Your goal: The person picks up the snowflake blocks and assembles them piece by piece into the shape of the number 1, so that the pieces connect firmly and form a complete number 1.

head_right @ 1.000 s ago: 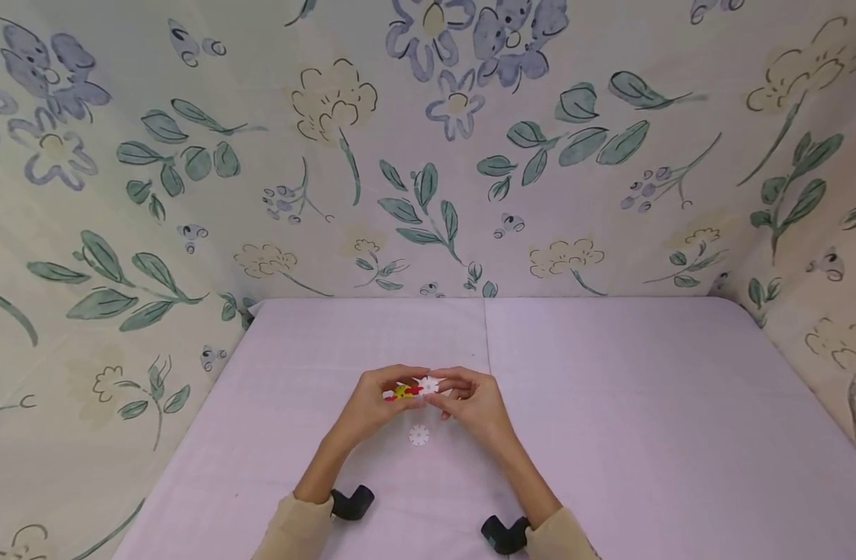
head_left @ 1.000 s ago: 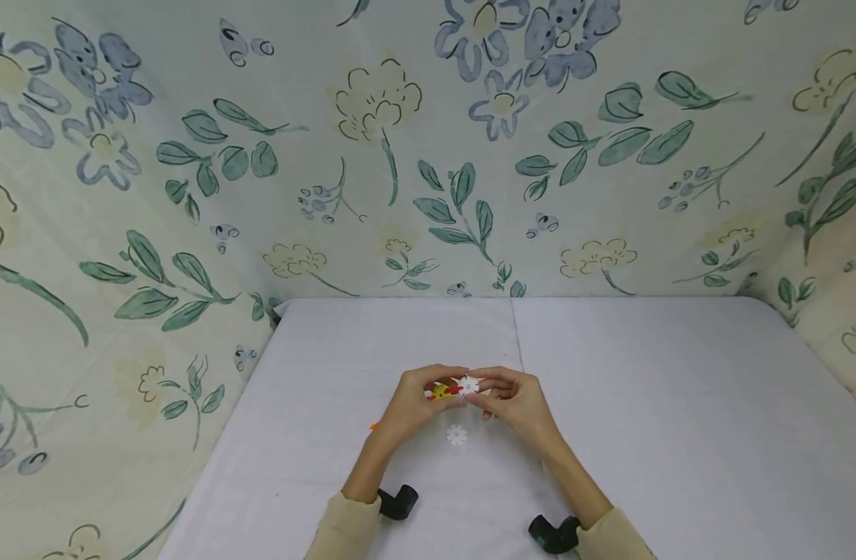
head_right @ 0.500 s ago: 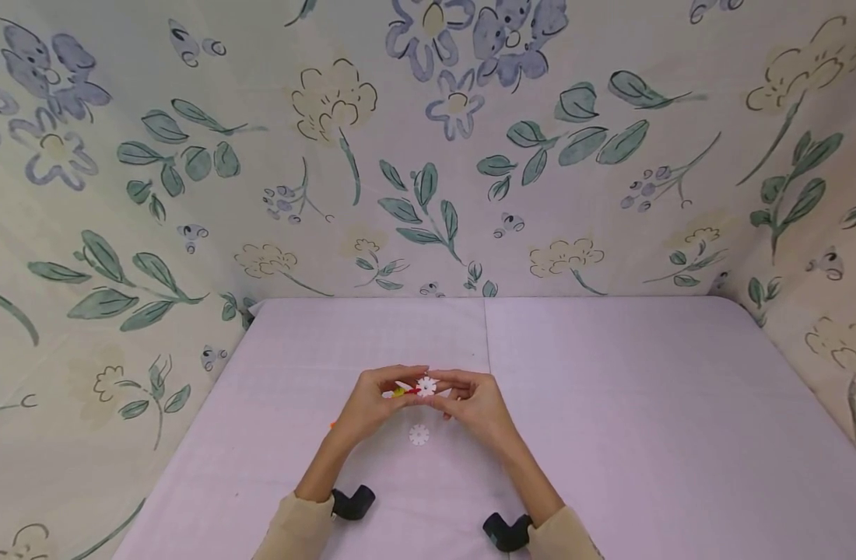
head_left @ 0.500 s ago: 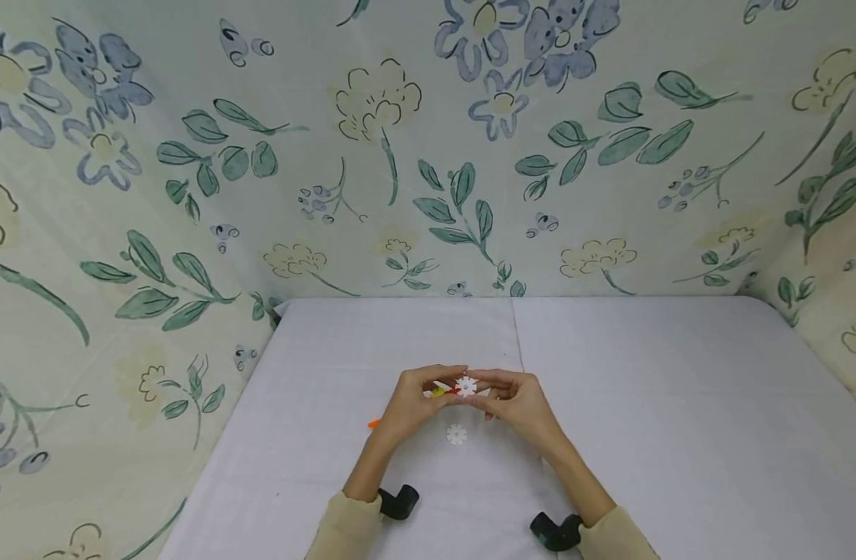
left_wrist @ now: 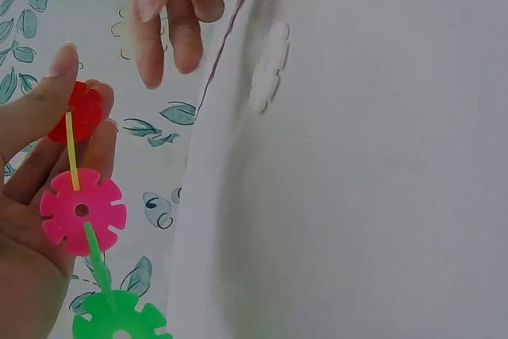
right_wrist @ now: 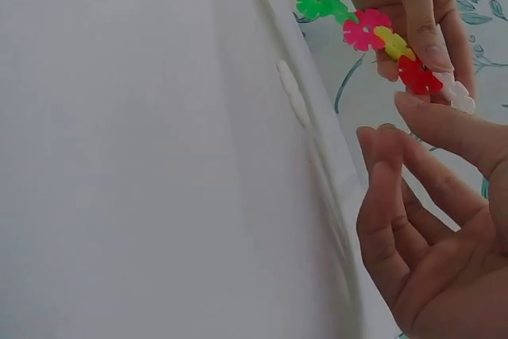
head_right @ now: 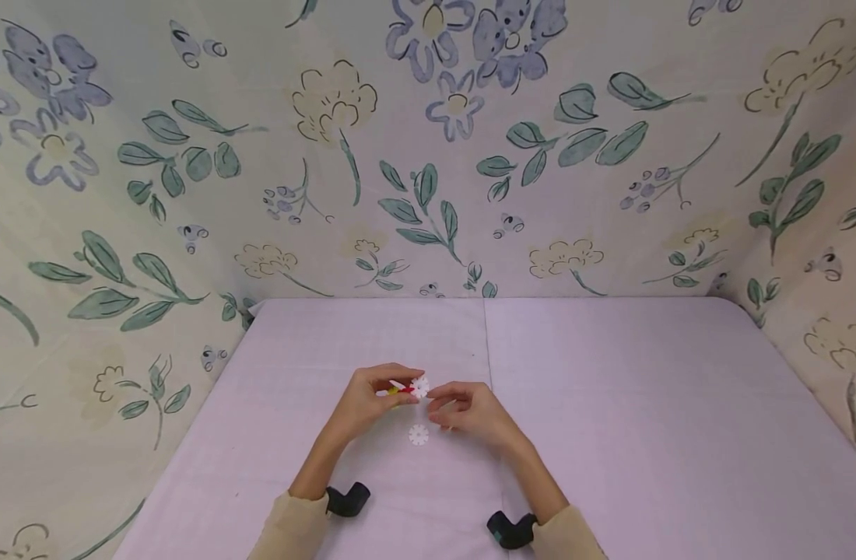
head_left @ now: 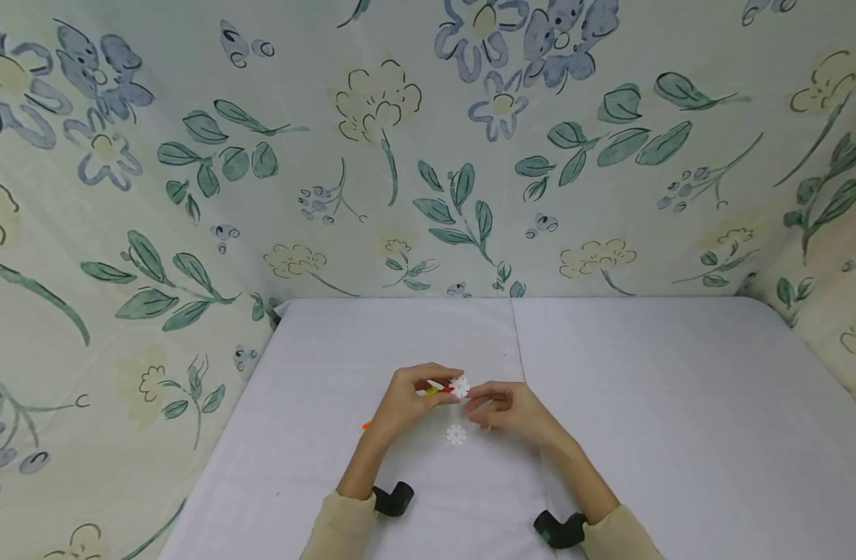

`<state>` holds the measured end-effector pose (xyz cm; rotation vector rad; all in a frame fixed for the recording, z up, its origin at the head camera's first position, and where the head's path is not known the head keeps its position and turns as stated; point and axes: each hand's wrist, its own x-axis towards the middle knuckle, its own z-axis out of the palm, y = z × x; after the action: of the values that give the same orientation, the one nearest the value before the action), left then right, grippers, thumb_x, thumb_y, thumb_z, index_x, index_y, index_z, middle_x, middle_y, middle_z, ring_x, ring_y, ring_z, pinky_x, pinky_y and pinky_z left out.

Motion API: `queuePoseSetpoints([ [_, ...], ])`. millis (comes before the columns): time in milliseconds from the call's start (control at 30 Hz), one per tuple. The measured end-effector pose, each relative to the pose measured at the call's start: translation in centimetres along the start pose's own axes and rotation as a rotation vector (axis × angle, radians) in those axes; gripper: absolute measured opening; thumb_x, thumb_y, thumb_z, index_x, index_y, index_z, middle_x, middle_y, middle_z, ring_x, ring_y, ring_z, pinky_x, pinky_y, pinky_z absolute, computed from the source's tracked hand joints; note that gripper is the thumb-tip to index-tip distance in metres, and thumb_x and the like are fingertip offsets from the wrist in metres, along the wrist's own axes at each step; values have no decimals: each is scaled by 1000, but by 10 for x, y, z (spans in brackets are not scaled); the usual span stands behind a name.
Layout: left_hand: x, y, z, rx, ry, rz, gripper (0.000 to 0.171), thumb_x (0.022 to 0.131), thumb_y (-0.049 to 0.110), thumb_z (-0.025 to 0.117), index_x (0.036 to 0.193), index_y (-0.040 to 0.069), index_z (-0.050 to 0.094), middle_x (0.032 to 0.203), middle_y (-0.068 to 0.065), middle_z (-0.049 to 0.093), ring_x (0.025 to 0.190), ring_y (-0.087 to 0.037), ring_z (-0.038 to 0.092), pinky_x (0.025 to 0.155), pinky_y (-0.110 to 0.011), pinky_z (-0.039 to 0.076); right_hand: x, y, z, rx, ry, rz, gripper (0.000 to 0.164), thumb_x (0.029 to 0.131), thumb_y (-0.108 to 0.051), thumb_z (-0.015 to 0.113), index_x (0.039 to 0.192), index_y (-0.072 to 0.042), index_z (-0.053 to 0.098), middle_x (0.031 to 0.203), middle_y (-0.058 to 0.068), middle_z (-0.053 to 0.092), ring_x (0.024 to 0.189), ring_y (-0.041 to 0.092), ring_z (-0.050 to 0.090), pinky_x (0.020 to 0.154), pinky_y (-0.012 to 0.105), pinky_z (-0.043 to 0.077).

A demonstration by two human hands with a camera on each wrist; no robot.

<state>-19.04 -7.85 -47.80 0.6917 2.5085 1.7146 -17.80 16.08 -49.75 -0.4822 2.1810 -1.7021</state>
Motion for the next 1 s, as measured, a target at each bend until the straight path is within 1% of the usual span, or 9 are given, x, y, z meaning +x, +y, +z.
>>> queuePoseSetpoints([
  [100,0,0,-1,-7,-9,-3,34,86,13,84,119,19,79,113,4,79,102,-14,70,87,-31,51,2,4,7,-27,-84,-21,39,90,-10,79,125,3,70,118,26,73,77,8,69,71,21,55],
  [167,0,0,-2,-4,-16,-2,33,86,11,83,119,18,79,113,3,79,102,-14,71,86,-29,50,2,5,11,-29,-110,-29,41,87,-9,82,124,4,70,117,25,73,77,9,70,73,20,55],
  [233,0,0,-2,-4,-23,4,32,87,12,83,119,16,79,113,1,79,102,-14,71,85,-28,50,3,6,14,-35,-113,-40,42,85,-8,84,123,3,71,115,24,74,78,11,71,74,21,55],
  [333,0,-1,-3,-9,-33,7,31,87,13,83,118,15,80,112,-1,79,102,-15,71,84,-27,49,2,7,16,-52,-101,-51,42,82,-7,86,120,3,73,104,24,75,75,10,68,70,21,54],
  [467,-1,0,-4,-22,-35,-7,31,87,14,84,118,17,80,112,0,78,103,-15,71,86,-28,49,1,7,20,-123,-75,-54,41,79,-8,88,117,0,75,92,19,70,69,7,59,62,20,49],
  [600,-1,0,-4,-38,-34,-15,32,86,15,84,118,16,80,112,0,78,104,-16,71,88,-30,49,2,3,25,-218,-51,-79,39,78,-9,90,114,-2,77,93,14,66,68,6,53,60,19,46],
  [733,0,-2,-4,-50,-41,-1,32,85,17,85,117,16,80,110,-3,77,103,-18,70,88,-30,49,2,-1,28,-280,-19,-75,33,76,-9,91,106,-4,80,90,11,64,68,7,50,60,20,43],
  [833,1,-2,-3,-58,-44,1,33,83,17,87,116,16,81,109,-4,77,103,-19,69,87,-30,49,2,-3,29,-308,-10,-80,31,75,-8,91,102,-4,77,90,10,64,67,7,50,60,20,44],
  [1000,0,-3,-3,-59,-35,-14,34,82,18,88,115,18,81,106,-2,76,102,-19,69,85,-30,49,0,-2,27,-326,-29,-103,29,77,-7,90,100,-7,72,88,8,66,68,6,55,62,20,48],
])
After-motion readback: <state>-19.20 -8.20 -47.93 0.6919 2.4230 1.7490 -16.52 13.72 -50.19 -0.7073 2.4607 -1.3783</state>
